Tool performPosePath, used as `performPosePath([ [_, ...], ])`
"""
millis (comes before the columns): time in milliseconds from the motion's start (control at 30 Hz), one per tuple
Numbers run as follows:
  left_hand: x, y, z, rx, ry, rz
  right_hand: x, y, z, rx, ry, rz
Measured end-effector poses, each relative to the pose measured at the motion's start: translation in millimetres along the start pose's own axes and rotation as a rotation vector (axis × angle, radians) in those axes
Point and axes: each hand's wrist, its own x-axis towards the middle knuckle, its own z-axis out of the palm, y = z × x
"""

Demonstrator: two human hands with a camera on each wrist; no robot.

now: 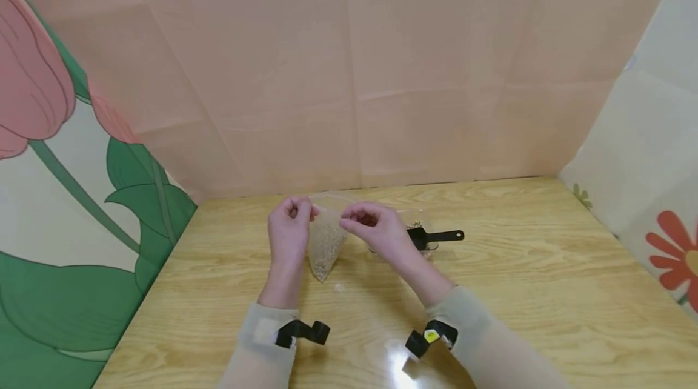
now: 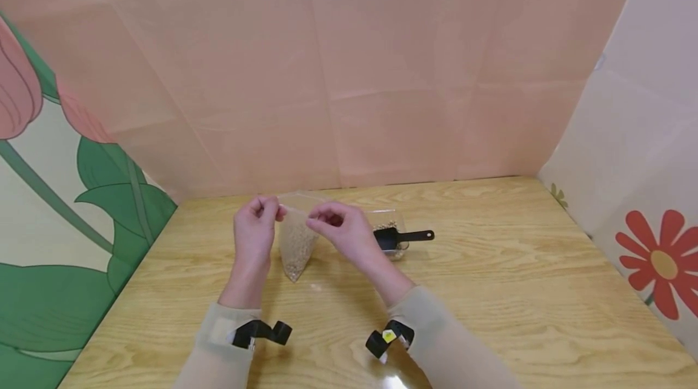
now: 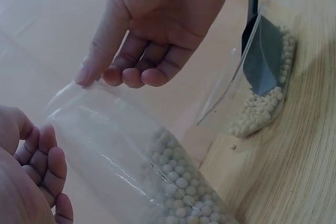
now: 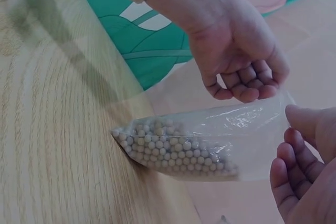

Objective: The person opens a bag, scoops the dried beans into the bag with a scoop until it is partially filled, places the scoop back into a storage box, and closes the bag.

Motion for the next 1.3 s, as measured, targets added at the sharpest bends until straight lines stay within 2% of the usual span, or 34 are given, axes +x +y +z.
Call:
performPosePath([
  [233,0.7,-1.3,-3.1,0.015,-0.040,-0.001,-1.7,-2,1,-0.028,0.032,0.011],
  [467,4.3,-4.2,-5.8,0.075,-0.098,0.020,-3.2,-4,-1,-0.033,0.057,0.000],
  [700,12.4,-7.4,-9.5,0.091,-0.077,0.030,-4.4,-6,-1,-0.065,0.055,0.001],
  [767,17.3,-9.6,-10.1,0.098,-0.092,0.040,-4.7,-6,-1,-0.067,0.049,0.008],
  [1000,38.0,-17.0,-10.9,0.088,-0.239,0.053,-3.7,-7,-2,-0.070,0.038,0.003],
  [1167,45.8,-18.6,-10.5,0.106,-0.353,0.057,-2.4,-7,-3,-0.094,0.029,-0.029],
  [1300,50.6,-19.0,-9.0,0.088,-0.443,0.024,-2.8,-8,-4,-0.105,0.033,-0.037],
])
